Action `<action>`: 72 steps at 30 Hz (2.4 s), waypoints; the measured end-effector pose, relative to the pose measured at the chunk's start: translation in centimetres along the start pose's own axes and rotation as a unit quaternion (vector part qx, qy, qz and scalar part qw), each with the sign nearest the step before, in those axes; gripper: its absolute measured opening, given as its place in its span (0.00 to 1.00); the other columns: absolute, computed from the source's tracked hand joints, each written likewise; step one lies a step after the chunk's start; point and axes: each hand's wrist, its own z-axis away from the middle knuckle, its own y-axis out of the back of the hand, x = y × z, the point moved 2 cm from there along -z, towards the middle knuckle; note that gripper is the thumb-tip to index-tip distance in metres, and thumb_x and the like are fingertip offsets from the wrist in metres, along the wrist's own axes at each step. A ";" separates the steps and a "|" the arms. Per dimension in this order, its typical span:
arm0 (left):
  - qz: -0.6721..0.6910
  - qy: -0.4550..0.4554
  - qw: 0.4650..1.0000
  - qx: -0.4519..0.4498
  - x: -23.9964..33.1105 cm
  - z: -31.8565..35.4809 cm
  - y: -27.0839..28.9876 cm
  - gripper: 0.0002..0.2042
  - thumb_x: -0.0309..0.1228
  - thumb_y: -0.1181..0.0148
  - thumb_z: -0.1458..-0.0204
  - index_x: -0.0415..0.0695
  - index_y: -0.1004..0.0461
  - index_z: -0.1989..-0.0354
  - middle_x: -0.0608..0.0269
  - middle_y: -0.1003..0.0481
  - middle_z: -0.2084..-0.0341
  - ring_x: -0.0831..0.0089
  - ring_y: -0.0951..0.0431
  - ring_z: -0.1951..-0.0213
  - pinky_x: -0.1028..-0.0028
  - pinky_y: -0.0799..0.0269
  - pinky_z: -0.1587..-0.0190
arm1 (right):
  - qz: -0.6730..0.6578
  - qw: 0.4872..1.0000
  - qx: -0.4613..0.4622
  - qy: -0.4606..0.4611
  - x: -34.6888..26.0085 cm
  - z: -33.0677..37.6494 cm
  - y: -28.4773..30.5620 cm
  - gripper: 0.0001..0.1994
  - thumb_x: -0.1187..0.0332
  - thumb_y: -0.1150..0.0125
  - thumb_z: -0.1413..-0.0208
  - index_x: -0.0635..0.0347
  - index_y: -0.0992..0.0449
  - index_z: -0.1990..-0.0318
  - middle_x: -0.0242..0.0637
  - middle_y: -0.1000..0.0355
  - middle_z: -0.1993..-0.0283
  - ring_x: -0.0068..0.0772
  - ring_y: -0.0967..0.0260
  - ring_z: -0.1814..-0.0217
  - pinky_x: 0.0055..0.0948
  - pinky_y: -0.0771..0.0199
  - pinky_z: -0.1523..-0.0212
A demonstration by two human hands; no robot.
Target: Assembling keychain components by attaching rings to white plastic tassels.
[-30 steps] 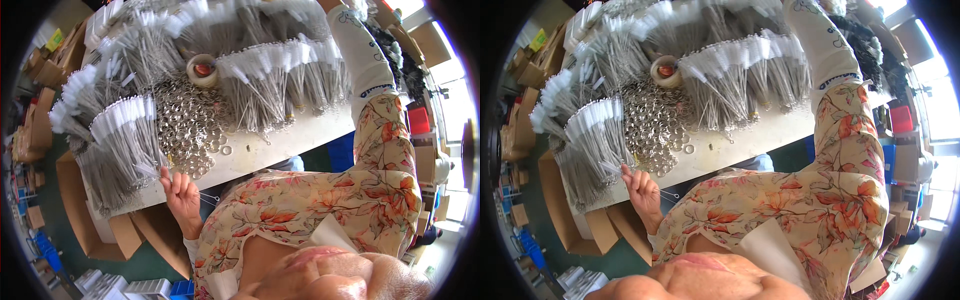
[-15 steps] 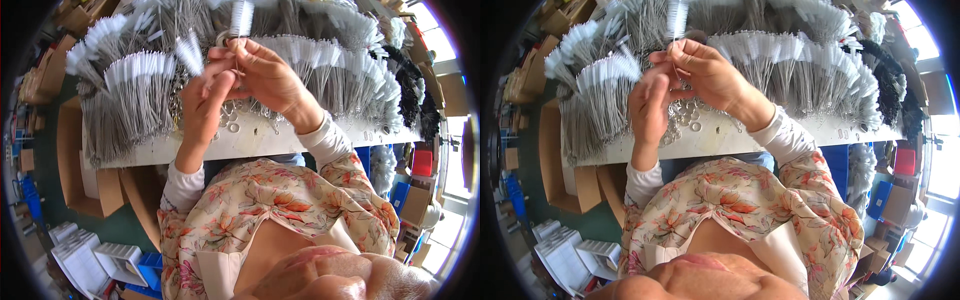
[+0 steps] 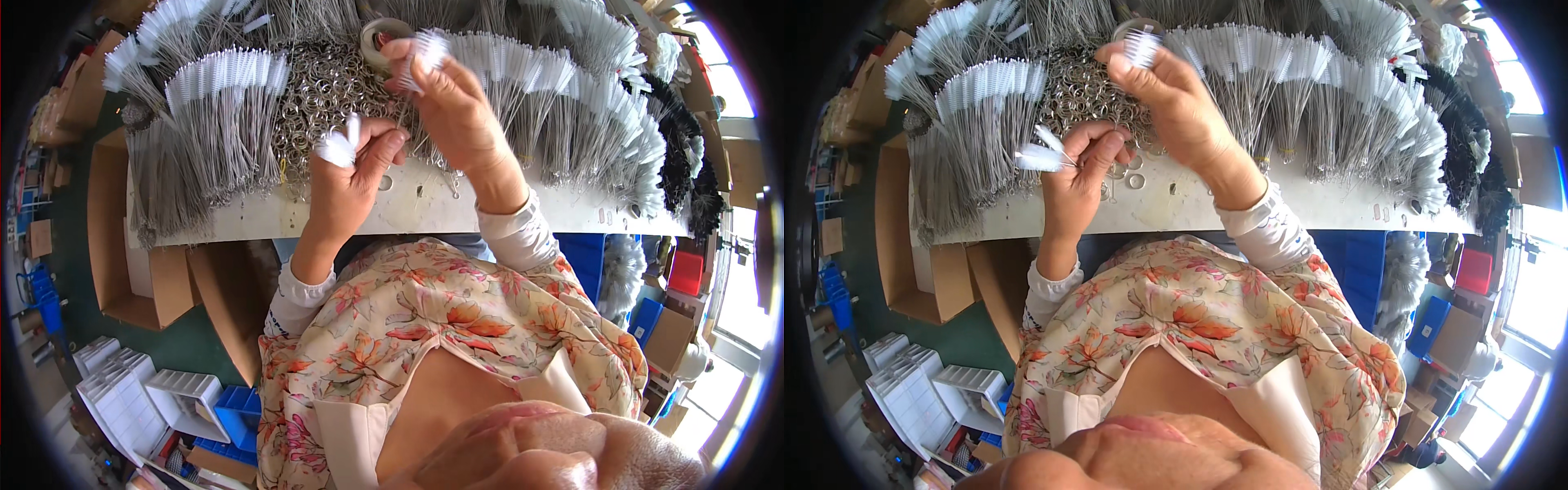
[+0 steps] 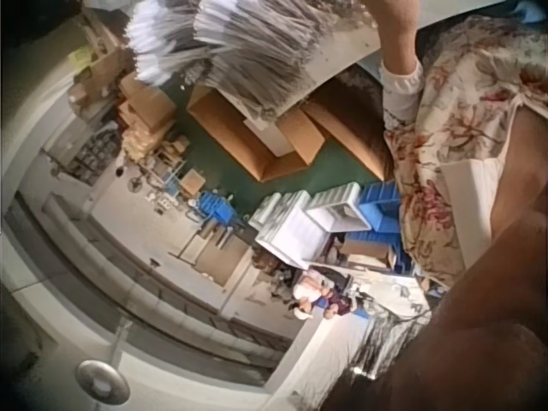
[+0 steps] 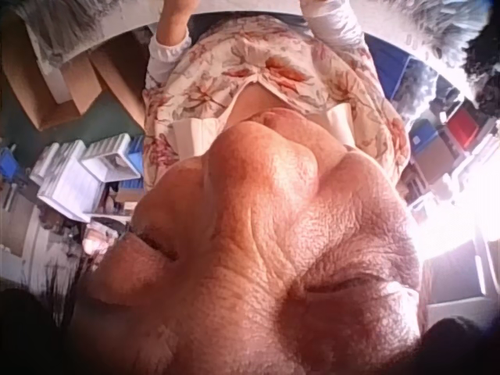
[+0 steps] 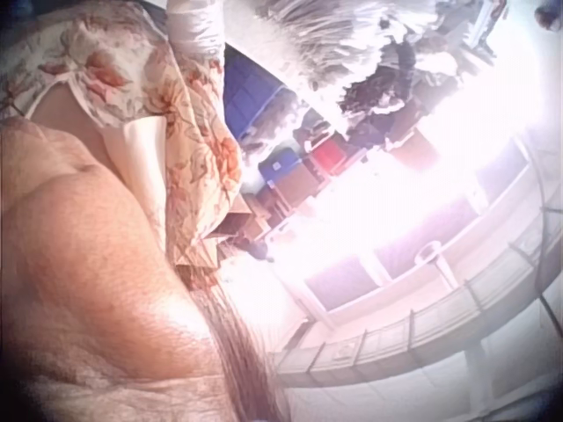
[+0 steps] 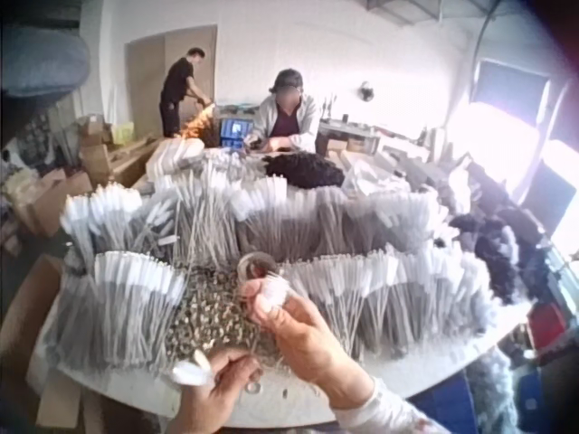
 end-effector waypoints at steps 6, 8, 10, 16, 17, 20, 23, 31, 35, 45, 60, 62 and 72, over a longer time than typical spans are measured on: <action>0.030 0.079 0.995 -0.056 1.0 1.4 -0.1 0.07 0.27 0.47 0.45 0.36 0.28 0.63 0.68 0.30 0.81 0.85 0.32 0.79 0.85 0.40 0.78 | 0.302 0.951 0.037 0.048 -1.7 0.2 0.8 0.24 0.51 0.63 0.37 0.60 0.29 0.73 0.26 0.36 0.76 0.16 0.44 0.73 0.18 0.44 0.71; 0.018 0.061 0.997 -0.051 0.9 1.4 -0.4 0.08 0.28 0.48 0.45 0.38 0.28 0.60 0.69 0.30 0.82 0.89 0.38 0.83 0.87 0.45 0.81 | 0.268 0.961 0.039 0.062 -1.4 0.2 0.6 0.25 0.49 0.62 0.38 0.61 0.29 0.74 0.26 0.37 0.79 0.17 0.44 0.76 0.20 0.43 0.74; -0.007 0.021 0.999 -0.041 0.6 1.5 -0.8 0.11 0.28 0.49 0.44 0.39 0.29 0.54 0.71 0.31 0.82 0.92 0.44 0.85 0.89 0.52 0.84 | 0.275 0.957 0.047 0.086 -1.5 0.5 0.1 0.25 0.49 0.60 0.39 0.61 0.28 0.76 0.28 0.37 0.83 0.18 0.44 0.79 0.21 0.42 0.77; -0.030 -0.045 0.998 0.013 0.2 1.5 -1.3 0.10 0.25 0.51 0.44 0.39 0.28 0.55 0.71 0.31 0.83 0.91 0.44 0.85 0.87 0.51 0.84 | 0.363 0.910 0.106 0.168 -1.6 1.0 -0.9 0.23 0.53 0.59 0.38 0.59 0.30 0.80 0.30 0.41 0.87 0.25 0.45 0.82 0.25 0.41 0.71; -0.026 -0.046 0.998 0.025 0.0 1.4 -1.3 0.09 0.25 0.51 0.44 0.39 0.28 0.56 0.70 0.31 0.83 0.91 0.44 0.85 0.87 0.51 0.84 | 0.386 0.889 0.115 0.218 -1.6 1.2 -1.0 0.23 0.54 0.58 0.38 0.58 0.31 0.81 0.30 0.40 0.87 0.28 0.45 0.82 0.27 0.40 0.68; -0.016 0.008 1.000 0.020 -0.3 1.4 -1.3 0.08 0.26 0.50 0.44 0.39 0.27 0.58 0.69 0.32 0.83 0.91 0.44 0.86 0.87 0.51 0.84 | 0.415 0.870 0.112 0.243 -1.4 1.3 -0.9 0.23 0.55 0.58 0.38 0.57 0.32 0.82 0.31 0.38 0.86 0.34 0.45 0.81 0.29 0.42 0.63; 0.055 0.133 0.990 -0.001 -1.4 1.1 -1.1 0.07 0.27 0.47 0.46 0.39 0.25 0.61 0.69 0.29 0.83 0.89 0.40 0.85 0.85 0.46 0.85 | 0.495 0.809 0.090 0.302 -1.1 1.1 -0.9 0.23 0.56 0.58 0.38 0.57 0.33 0.83 0.31 0.37 0.86 0.35 0.44 0.82 0.29 0.42 0.64; -0.022 -0.002 0.999 0.037 -2.0 2.1 -1.1 0.07 0.27 0.49 0.44 0.38 0.27 0.63 0.70 0.31 0.82 0.91 0.44 0.87 0.87 0.52 0.85 | 0.439 0.870 0.142 0.176 -1.9 0.8 -0.3 0.24 0.55 0.60 0.37 0.60 0.32 0.81 0.30 0.40 0.85 0.26 0.45 0.80 0.24 0.41 0.73; -0.007 0.066 0.996 0.052 -2.8 1.4 -1.1 0.06 0.26 0.48 0.45 0.38 0.26 0.65 0.70 0.31 0.83 0.90 0.42 0.86 0.86 0.49 0.84 | 0.488 0.817 0.155 0.266 -1.0 1.0 -0.2 0.23 0.56 0.58 0.38 0.60 0.32 0.81 0.30 0.40 0.85 0.25 0.44 0.78 0.27 0.40 0.70; 0.077 0.046 0.996 -0.014 -2.4 2.6 -1.5 0.08 0.21 0.53 0.45 0.35 0.33 0.57 0.59 0.31 0.69 0.82 0.32 0.80 0.81 0.32 0.80 | 0.343 0.934 -0.097 0.028 -3.2 2.2 3.0 0.13 0.64 0.47 0.43 0.69 0.27 0.66 0.40 0.26 0.71 0.26 0.30 0.68 0.27 0.29 0.65; 0.035 0.043 0.998 0.012 -7.3 6.9 2.0 0.27 0.46 0.65 0.40 0.33 0.26 0.66 0.63 0.31 0.85 0.83 0.42 0.85 0.80 0.48 0.80 | 0.904 0.404 0.080 -0.117 -9.7 -11.3 33.5 0.13 0.59 0.43 0.51 0.60 0.24 0.65 0.45 0.26 0.62 0.47 0.28 0.57 0.44 0.30 0.57; 0.154 0.146 0.976 0.049 -6.4 7.0 2.1 0.27 0.48 0.64 0.40 0.34 0.27 0.66 0.66 0.33 0.87 0.85 0.48 0.86 0.80 0.51 0.81 | 0.908 0.379 0.119 -0.130 -10.2 -10.8 34.1 0.13 0.60 0.40 0.54 0.57 0.24 0.64 0.45 0.26 0.62 0.48 0.28 0.58 0.43 0.29 0.58; 0.568 0.234 0.789 0.006 -8.8 11.9 2.5 0.21 0.47 0.63 0.40 0.43 0.28 0.64 0.71 0.45 0.90 0.81 0.52 0.87 0.80 0.54 0.86 | 0.785 0.559 0.230 0.135 -11.9 -17.1 34.4 0.13 0.60 0.40 0.57 0.58 0.25 0.68 0.42 0.28 0.69 0.39 0.29 0.67 0.35 0.30 0.65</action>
